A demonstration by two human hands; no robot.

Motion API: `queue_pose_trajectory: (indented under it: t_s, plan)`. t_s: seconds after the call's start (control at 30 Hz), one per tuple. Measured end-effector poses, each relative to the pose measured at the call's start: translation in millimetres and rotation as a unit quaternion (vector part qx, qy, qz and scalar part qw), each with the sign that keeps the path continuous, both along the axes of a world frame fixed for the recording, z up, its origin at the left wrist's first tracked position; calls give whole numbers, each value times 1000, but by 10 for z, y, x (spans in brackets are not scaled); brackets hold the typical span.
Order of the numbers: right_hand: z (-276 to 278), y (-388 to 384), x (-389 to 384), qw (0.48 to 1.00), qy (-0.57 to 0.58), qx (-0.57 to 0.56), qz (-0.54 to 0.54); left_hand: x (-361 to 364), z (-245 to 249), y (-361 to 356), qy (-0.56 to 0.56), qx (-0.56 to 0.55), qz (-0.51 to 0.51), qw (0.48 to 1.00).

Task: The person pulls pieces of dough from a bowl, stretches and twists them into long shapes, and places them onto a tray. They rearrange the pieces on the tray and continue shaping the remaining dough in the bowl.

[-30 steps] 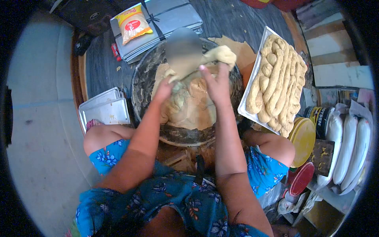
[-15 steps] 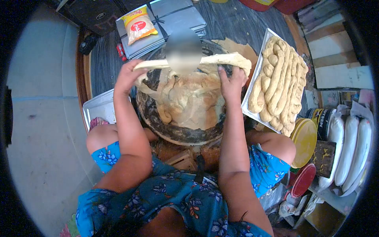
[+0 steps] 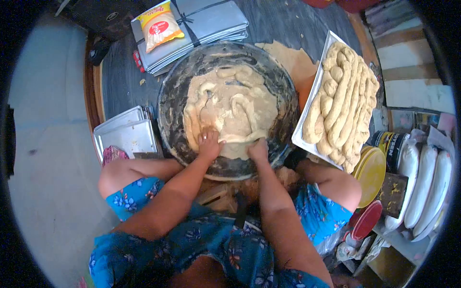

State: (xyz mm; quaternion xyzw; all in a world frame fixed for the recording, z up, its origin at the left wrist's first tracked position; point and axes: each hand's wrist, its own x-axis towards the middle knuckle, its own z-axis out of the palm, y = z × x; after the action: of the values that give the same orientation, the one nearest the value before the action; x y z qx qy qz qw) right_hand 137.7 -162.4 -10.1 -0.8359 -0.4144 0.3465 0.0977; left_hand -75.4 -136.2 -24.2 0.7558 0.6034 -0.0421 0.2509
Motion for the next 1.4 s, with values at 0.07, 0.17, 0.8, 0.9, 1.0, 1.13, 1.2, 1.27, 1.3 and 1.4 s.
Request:
queue_pose_trajectory:
  t_s: [0.07, 0.17, 0.8, 0.9, 1.0, 1.13, 1.2, 1.27, 1.3, 1.4]
  plan:
    - [96, -13, 42, 993, -58, -53, 86, 11, -158, 134, 19, 41, -19, 999]
    - [280, 69, -10, 955, -73, -188, 219, -33, -371, 153, 26, 92, -43, 994]
    - [-151, -184, -646, 914, -204, -199, 288, 173, 22, 308, -133, 72, -166, 975]
    - [-498, -242, -807, 926, -252, -187, 210, 166, 206, 220, -32, -289, -168, 942]
    - [-533, -200, -766, 927, -235, -177, 232, -49, -130, -218, 68, -244, -87, 964]
    - [-564, -91, -460, 946, -100, -184, 247, -54, -330, -497, 72, -111, 1, 991]
    - [-488, 18, -411, 955, -37, -207, 207, 51, -330, -571, 98, -11, 54, 994]
    - [-466, 38, -469, 962, 3, -211, 170, 76, -247, -466, 48, -74, 97, 991]
    - [-513, 30, -542, 968, 13, -201, 150, 72, -228, -406, 25, -104, 117, 987]
    - [-920, -147, -730, 985, 52, -162, 32, 108, -356, -357, -86, -123, 238, 959]
